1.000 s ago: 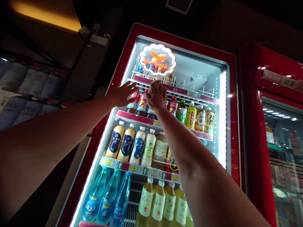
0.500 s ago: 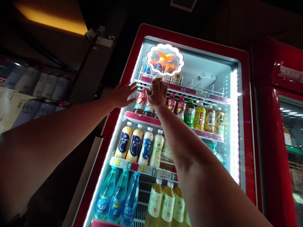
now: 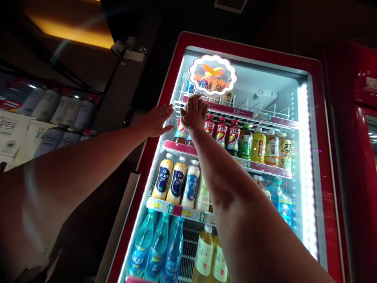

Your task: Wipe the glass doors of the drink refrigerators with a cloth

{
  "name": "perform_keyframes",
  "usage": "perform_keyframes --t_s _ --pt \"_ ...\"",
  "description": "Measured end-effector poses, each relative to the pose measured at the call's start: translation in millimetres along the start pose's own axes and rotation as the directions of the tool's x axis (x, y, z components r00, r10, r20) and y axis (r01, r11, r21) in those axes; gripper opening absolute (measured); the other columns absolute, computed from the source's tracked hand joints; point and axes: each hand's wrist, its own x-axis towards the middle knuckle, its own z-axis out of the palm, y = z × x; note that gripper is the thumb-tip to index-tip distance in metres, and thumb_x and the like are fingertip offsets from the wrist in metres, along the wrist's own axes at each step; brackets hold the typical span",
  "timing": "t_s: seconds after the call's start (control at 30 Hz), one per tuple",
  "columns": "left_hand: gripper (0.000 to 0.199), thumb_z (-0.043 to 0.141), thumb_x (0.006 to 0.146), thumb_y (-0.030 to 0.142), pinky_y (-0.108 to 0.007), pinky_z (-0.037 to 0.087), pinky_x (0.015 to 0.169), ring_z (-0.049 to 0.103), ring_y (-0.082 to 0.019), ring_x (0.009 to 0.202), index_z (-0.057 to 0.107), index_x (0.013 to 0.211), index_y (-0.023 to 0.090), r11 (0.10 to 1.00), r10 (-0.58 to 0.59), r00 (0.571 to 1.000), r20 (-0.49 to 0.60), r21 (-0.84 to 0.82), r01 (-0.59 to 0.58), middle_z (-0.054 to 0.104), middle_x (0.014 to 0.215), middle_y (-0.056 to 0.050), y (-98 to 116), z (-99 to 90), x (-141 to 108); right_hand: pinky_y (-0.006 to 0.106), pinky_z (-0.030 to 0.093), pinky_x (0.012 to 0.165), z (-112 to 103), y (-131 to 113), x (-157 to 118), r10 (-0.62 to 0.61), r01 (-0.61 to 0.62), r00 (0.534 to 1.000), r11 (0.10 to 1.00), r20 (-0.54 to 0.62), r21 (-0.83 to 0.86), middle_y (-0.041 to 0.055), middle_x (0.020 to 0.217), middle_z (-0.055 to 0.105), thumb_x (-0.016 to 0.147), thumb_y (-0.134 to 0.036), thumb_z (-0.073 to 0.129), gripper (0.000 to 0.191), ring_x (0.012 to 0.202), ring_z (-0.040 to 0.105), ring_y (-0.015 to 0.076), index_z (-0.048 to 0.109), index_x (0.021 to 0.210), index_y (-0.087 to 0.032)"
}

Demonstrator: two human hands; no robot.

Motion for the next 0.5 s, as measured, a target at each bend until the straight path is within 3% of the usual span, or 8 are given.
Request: perform_keyframes --t_s 0.2,0.27,0.4,0.5 --pt "0.079 0.035 0.103 0.057 -0.052 0.010 0.131 0.009 -0.027 0.163 0.017 0.167 0.014 0.999 -0.039 0.999 0.021 0.019 0.039 0.009 0.176 -0.009 -2 -4.0 -10 0.057 0.014 0.130 -23 1 -13 -0.280 0.284 0.947 0.959 0.159 -0.002 0.0020 0.174 0.026 0.105 -0.056 0.020 0.067 0.161 0.018 0.0286 0.029 0.165 -0.027" --pt "0.080 0.036 0.103 0.057 -0.053 0.008 0.132 0.009 -0.026 0.163 0.017 0.167 0.014 0.999 -0.039 0.998 0.045 0.029 0.037 0.009 0.176 -0.008 -4 -7.8 -14 0.058 0.014 0.130 -20 -2 -11 -0.229 0.230 0.966 0.973 0.122 0.012 0.0032 0.174 0.027 0.105 -0.055 0.019 0.067 0.161 0.020 0.0295 0.029 0.165 -0.026" --pt "0.083 0.038 0.102 0.061 -0.057 0.007 0.131 0.009 -0.027 0.163 0.011 0.168 0.018 0.999 -0.037 0.996 0.079 0.034 0.035 0.007 0.176 -0.005 -12 -12.6 -21 0.068 0.010 0.127 4 -29 6 0.028 -0.029 1.000 0.999 0.014 0.020 0.0131 0.174 0.023 0.103 -0.057 0.019 0.074 0.161 0.015 0.0375 0.028 0.165 -0.017" --pt "0.085 0.038 0.101 0.064 -0.062 0.006 0.130 0.008 -0.030 0.163 0.008 0.168 0.022 0.998 -0.063 0.994 0.090 0.035 0.060 0.008 0.176 -0.005 -19 -11.4 -26 0.068 0.010 0.127 15 -51 14 -0.001 0.000 1.000 1.000 0.023 0.031 0.0129 0.174 0.022 0.103 -0.058 0.020 0.076 0.161 0.015 0.0386 0.028 0.165 -0.017"
